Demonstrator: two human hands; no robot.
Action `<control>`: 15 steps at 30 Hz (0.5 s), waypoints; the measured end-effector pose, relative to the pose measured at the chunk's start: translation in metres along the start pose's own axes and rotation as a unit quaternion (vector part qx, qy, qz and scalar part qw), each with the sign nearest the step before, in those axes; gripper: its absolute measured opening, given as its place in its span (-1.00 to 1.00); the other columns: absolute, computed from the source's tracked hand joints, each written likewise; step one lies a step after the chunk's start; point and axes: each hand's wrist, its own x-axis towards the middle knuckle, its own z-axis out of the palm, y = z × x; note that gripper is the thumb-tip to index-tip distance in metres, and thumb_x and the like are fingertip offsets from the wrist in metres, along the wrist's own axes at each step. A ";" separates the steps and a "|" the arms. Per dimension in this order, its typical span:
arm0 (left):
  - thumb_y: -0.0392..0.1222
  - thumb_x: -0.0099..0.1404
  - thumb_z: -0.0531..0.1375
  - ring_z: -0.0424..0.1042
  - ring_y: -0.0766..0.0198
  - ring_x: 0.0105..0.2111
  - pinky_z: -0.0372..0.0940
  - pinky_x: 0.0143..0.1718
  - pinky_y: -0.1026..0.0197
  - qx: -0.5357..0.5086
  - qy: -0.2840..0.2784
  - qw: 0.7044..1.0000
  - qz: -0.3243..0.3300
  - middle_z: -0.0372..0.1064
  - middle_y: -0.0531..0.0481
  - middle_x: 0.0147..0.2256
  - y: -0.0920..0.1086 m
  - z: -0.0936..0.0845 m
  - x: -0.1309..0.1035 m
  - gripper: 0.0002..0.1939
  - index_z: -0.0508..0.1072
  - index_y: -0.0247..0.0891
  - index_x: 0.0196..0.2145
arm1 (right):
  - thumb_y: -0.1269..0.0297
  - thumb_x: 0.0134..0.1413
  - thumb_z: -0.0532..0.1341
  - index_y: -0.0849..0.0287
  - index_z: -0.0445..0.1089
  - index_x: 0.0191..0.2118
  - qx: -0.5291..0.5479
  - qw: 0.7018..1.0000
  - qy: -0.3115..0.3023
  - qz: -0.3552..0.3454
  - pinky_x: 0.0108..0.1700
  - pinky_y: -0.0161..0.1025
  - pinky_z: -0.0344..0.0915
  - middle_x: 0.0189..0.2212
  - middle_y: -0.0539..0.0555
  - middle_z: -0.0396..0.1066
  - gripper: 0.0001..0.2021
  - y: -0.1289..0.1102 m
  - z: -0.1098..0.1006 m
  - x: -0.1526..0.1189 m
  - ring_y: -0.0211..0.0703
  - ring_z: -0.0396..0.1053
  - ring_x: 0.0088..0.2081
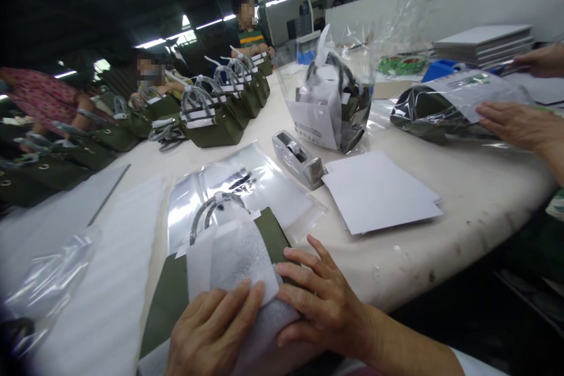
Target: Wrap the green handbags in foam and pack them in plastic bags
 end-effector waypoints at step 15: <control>-0.26 0.30 0.00 0.32 0.27 -0.38 0.12 -0.36 0.19 -0.016 0.008 1.000 -0.007 0.44 0.00 -0.19 0.000 0.005 0.001 -0.73 0.42 -0.23 -0.12 | -0.01 -0.25 0.33 0.18 0.25 -0.07 0.025 1.000 0.005 0.007 0.11 0.28 -0.01 -0.06 0.20 0.32 -0.41 0.004 0.007 -0.009 0.17 0.13 0.09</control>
